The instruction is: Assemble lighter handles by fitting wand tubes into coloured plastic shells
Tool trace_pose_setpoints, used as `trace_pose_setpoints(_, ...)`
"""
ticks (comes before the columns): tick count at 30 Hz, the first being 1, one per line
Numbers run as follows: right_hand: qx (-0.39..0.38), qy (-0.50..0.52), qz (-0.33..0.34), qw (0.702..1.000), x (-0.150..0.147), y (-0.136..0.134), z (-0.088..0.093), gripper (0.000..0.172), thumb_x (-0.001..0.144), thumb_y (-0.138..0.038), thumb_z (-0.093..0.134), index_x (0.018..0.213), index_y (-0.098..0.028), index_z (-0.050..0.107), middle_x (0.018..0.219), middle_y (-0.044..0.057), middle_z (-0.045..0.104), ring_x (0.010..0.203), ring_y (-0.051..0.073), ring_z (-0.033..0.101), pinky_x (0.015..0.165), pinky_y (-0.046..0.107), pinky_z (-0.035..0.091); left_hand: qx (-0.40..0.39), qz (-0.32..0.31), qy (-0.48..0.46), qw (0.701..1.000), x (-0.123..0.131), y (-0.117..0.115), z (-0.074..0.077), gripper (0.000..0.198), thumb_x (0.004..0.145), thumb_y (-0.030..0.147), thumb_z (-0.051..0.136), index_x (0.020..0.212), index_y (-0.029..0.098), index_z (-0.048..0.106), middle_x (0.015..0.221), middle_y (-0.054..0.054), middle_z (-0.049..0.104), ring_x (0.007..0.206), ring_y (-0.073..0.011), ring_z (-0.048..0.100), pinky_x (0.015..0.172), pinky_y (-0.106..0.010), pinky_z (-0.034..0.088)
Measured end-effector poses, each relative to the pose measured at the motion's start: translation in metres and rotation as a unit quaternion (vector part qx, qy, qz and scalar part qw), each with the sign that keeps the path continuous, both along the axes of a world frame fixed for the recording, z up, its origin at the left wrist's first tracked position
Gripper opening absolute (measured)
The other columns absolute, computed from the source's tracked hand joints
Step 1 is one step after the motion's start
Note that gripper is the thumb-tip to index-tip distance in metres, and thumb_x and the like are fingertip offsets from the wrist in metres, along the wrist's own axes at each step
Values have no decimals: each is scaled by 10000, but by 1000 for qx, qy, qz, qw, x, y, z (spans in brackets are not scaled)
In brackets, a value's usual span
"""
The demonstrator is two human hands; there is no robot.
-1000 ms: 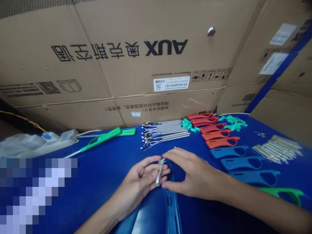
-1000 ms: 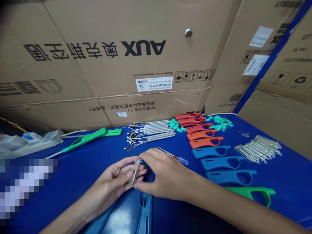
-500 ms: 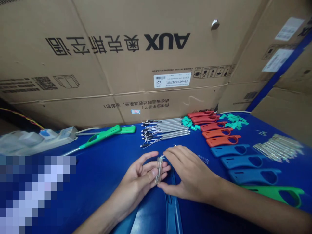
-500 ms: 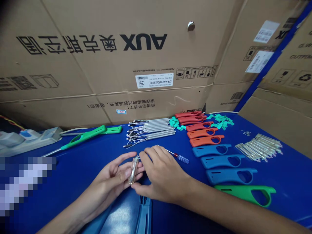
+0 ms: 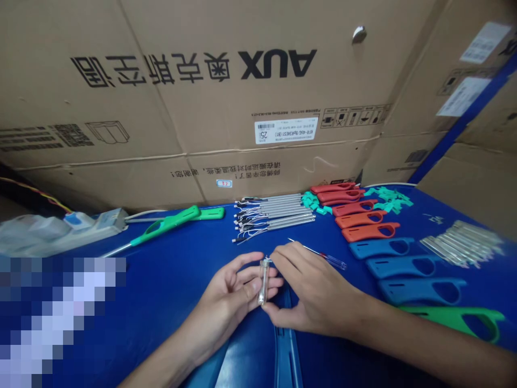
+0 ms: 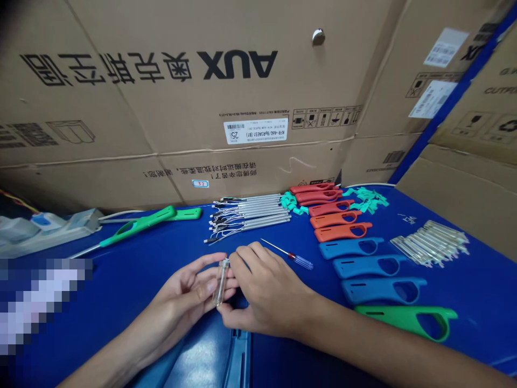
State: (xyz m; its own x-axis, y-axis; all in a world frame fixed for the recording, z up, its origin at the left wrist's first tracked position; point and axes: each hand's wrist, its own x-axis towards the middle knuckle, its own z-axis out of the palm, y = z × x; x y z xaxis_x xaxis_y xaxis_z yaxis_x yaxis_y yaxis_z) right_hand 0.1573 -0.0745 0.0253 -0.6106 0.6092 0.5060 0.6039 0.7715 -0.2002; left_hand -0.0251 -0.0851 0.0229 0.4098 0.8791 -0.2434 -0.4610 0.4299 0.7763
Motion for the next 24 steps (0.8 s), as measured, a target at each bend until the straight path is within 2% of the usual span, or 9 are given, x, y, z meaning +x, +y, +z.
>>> trace_pose_setpoints(9,-7,1,-12,1000,1,-1,1,349,776,-350,592,1009,-90,583,964,117,596,934,267,547,871,415,484,4,-5,-2,1000,-2,0,-1,488,760,129,792,1180,126,543,1020,-120,730,973,-252,709,880,-325,562)
trace_pose_setpoints(17,-29,-18,-6,999,2,-2,4,221,797,-329,584,901,-135,569,867,73,581,822,229,525,781,394,494,2,-3,1,1000,-1,0,-2,490,755,125,793,1173,129,538,1017,-108,729,963,-242,710,873,-314,559)
trace_pose_setpoints(24,-6,-16,-25,1000,4,0,2,360,791,-415,612,993,-119,578,915,86,608,876,251,544,802,400,485,-1,-3,7,1000,-1,1,-1,498,763,126,785,1185,133,521,999,-110,732,951,-240,714,867,-318,555)
